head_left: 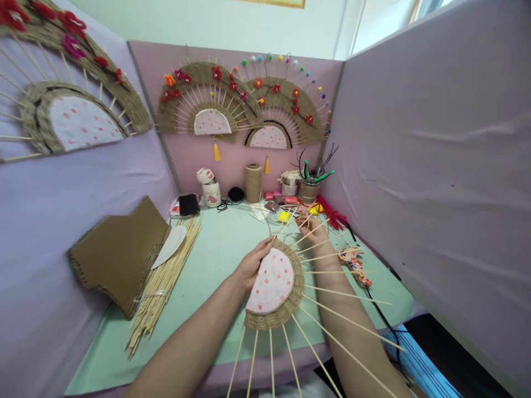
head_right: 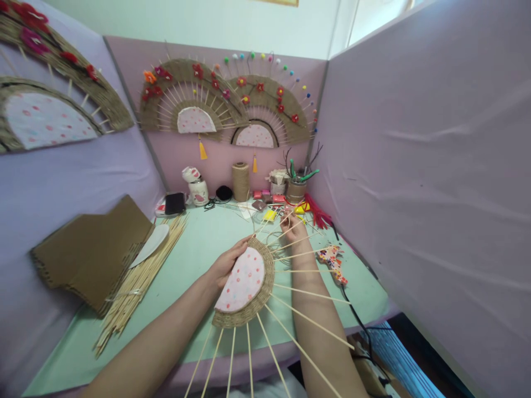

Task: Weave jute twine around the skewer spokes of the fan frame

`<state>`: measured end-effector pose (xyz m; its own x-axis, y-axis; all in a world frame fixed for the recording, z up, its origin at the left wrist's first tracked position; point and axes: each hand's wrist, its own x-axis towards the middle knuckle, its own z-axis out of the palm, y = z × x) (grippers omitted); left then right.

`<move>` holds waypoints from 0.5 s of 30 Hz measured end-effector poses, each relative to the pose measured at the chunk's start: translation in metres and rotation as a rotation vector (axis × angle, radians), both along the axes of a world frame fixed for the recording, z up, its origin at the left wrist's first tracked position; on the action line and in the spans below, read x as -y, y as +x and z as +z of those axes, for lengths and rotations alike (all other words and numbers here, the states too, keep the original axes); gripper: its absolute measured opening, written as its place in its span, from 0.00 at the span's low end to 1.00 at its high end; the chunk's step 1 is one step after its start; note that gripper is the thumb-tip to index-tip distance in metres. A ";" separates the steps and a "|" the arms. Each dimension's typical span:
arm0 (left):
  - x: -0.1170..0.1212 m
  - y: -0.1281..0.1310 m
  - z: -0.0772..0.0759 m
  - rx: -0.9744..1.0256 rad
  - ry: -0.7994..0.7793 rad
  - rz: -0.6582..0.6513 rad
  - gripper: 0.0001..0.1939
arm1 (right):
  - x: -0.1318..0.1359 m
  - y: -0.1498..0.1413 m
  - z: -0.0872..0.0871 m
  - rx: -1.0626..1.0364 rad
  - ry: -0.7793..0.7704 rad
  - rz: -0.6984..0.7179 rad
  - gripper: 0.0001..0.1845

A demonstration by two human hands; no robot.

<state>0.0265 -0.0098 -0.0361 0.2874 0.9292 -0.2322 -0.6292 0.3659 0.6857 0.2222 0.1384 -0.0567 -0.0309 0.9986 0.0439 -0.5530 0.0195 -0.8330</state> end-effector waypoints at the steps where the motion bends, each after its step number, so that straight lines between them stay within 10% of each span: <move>1: -0.001 -0.002 0.001 -0.007 0.015 0.019 0.20 | 0.002 0.000 0.002 0.005 0.010 0.012 0.09; 15: -0.010 -0.040 0.019 -0.013 0.198 0.274 0.24 | 0.044 -0.014 0.016 0.383 -0.006 0.531 0.13</move>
